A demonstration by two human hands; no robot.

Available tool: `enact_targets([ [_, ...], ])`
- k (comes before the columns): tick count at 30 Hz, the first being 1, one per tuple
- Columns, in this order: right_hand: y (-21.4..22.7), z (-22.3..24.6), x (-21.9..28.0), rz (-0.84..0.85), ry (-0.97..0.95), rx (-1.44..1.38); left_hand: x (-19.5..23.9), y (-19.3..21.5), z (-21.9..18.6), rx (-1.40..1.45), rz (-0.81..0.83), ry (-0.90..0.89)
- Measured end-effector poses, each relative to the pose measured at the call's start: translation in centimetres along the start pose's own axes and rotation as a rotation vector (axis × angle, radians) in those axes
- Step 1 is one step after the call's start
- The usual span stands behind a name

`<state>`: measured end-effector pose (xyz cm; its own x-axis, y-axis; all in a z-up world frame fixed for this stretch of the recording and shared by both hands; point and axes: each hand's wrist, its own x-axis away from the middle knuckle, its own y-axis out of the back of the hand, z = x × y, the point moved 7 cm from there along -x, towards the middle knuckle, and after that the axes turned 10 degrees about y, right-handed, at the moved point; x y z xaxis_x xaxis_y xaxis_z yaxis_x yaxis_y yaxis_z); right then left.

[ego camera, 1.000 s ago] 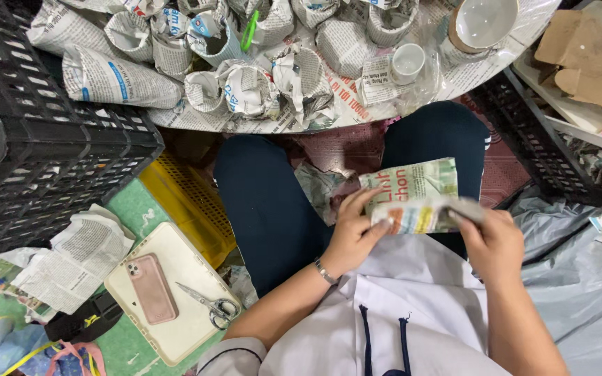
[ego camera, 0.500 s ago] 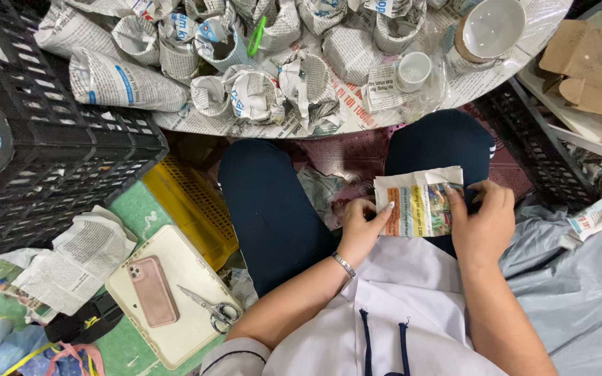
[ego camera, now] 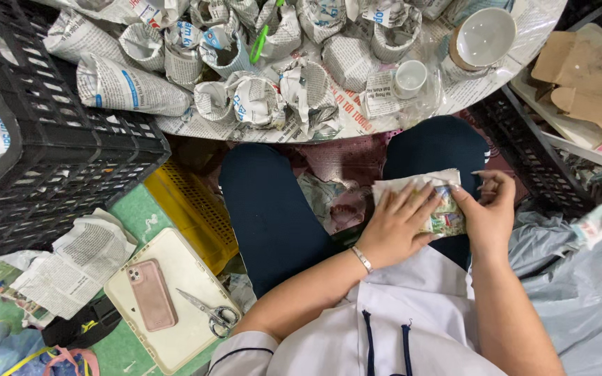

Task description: The person sits on the floor and wraps small ceramic cups and bowls with newspaper sheets. They fold the paper around each item and place the wrapped objects onto a table covered with similar wrapped items.

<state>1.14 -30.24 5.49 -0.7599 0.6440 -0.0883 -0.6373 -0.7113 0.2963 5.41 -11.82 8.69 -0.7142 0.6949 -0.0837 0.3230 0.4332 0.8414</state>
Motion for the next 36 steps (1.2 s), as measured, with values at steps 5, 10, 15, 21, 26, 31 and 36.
enact_targets([
  [5, 0.7, 1.3, 2.0, -0.074, 0.014, 0.332, 0.3, -2.1, 1.4, 0.127, 0.029, 0.044],
  [10, 1.2, 4.1, 2.3, 0.129, 0.000, 0.435, 0.5, -2.2, 2.0, 0.216, 0.022, 0.131],
  [15, 1.7, 4.3, 3.9, 0.289, -0.206, 0.274, 0.3, -1.5, 1.9, 0.075, 0.052, 0.159],
  [21, 3.8, 13.8, 5.3, 0.126, 0.897, 0.528, 1.2, 1.9, 2.4, 0.338, -0.101, 0.135],
  [26, 2.2, 14.1, 6.5, 0.521, 1.128, 0.731, 2.1, 3.8, 4.3, 0.422, -0.205, 0.038],
  [31, 1.0, 10.7, 6.5, 0.804, 0.916, 0.621, 2.0, 1.3, 3.6, -0.084, 0.045, -0.119],
  [36, 2.2, 7.8, 4.9, 0.662, 0.695, 0.560, 1.4, 1.0, 3.6, 0.107, 0.212, -0.127],
])
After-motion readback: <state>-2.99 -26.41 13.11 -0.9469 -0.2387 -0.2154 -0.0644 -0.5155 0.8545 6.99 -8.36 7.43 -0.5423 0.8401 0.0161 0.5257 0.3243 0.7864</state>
